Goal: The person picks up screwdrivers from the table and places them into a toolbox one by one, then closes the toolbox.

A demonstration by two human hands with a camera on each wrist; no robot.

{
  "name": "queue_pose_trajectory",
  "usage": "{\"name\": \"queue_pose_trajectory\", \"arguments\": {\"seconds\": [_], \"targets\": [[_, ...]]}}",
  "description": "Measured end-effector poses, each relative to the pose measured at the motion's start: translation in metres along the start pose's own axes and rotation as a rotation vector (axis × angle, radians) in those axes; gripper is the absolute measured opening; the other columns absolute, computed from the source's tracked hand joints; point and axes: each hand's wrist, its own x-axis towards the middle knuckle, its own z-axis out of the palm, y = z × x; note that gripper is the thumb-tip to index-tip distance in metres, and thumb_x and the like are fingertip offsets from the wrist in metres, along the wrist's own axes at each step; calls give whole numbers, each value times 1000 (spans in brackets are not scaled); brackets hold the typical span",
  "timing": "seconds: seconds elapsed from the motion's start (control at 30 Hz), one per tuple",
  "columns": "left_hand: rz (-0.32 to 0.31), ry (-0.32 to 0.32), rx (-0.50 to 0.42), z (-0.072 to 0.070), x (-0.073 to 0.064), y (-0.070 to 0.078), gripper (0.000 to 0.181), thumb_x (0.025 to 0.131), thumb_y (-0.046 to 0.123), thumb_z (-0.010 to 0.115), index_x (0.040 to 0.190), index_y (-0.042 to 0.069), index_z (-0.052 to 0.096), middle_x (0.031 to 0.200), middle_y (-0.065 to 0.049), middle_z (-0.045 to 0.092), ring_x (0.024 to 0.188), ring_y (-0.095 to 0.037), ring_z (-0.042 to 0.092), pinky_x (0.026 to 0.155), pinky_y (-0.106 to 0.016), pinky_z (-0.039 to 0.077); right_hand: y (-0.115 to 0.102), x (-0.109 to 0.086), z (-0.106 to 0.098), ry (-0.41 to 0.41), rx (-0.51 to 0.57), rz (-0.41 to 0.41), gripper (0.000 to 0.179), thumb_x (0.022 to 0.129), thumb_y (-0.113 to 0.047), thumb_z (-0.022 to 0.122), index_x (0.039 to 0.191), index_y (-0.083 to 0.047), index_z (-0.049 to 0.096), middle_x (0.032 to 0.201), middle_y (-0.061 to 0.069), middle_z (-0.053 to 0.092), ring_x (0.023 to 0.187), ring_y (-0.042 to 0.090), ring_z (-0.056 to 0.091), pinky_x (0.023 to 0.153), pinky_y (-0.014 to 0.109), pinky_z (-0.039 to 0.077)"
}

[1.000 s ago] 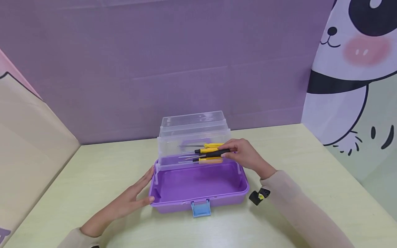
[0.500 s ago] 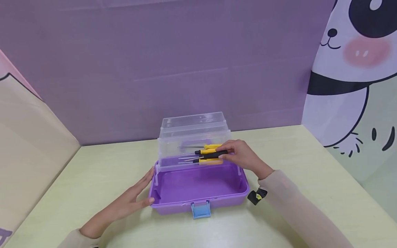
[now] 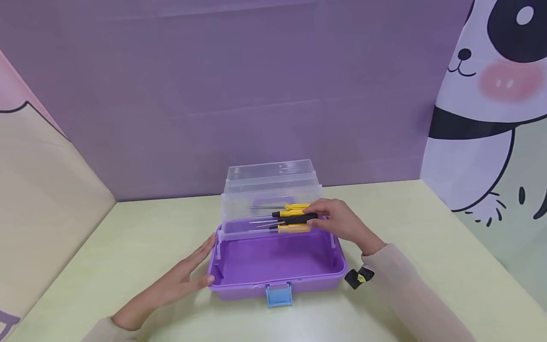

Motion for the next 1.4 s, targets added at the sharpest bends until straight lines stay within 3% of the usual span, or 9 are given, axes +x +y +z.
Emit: {"name": "queue_pose_trajectory", "arguments": {"seconds": [0.2,0.4,0.5,0.6,0.7,1.03,1.2,1.4], "targets": [[-18,36,-1,-6,3,0,78,91,26,62,151,8,15,156,-18,13,140,-43,15,107,-61,21,12,-8,-13,63,111,111,31,89,-12,65,118,1,64,118,17,62,108,33,60,88,34,53],[-84,87,-45,-20,21,-5,73,94,25,59,151,9,17,156,-18,15,141,-42,14,109,-60,17,34,-9,-27,123,221,165,43,92,-17,62,130,3,52,132,23,52,107,12,60,86,18,49],[-128,89,-85,-27,33,-9,73,94,25,58,151,8,17,156,-19,15,141,-42,14,110,-59,16,47,-10,-29,75,264,191,53,94,-18,59,140,0,41,142,25,41,120,24,54,96,29,47],[-157,68,-123,-32,43,-18,75,94,26,58,151,5,14,156,-20,13,140,-43,14,111,-58,16,61,-12,-28,-10,284,216,61,96,-21,55,147,-3,28,150,24,27,134,42,32,106,50,35],[-174,41,-155,-35,51,-29,76,95,26,57,151,3,11,156,-21,10,139,-45,14,111,-57,16,70,-11,-26,-81,306,225,66,96,-22,53,150,-5,19,155,21,17,140,44,16,108,62,21],[-163,-31,-287,-42,72,-58,81,95,26,56,151,4,2,156,-22,4,140,-45,10,112,-54,16,86,-1,-23,-238,411,182,73,96,-17,51,151,-3,4,156,22,0,142,42,-3,108,66,7],[-166,-70,-352,-42,76,-67,80,96,27,56,151,2,3,155,-24,5,141,-42,9,113,-52,13,92,2,-19,-314,492,169,86,92,-28,60,151,-4,2,157,20,-3,141,43,-7,106,68,3],[-184,-113,-375,-40,79,-74,80,95,30,56,151,4,5,155,-23,7,141,-40,10,113,-52,13,97,4,-16,-348,482,166,91,90,-40,60,151,-3,3,156,22,0,141,44,-3,107,66,8]]}}
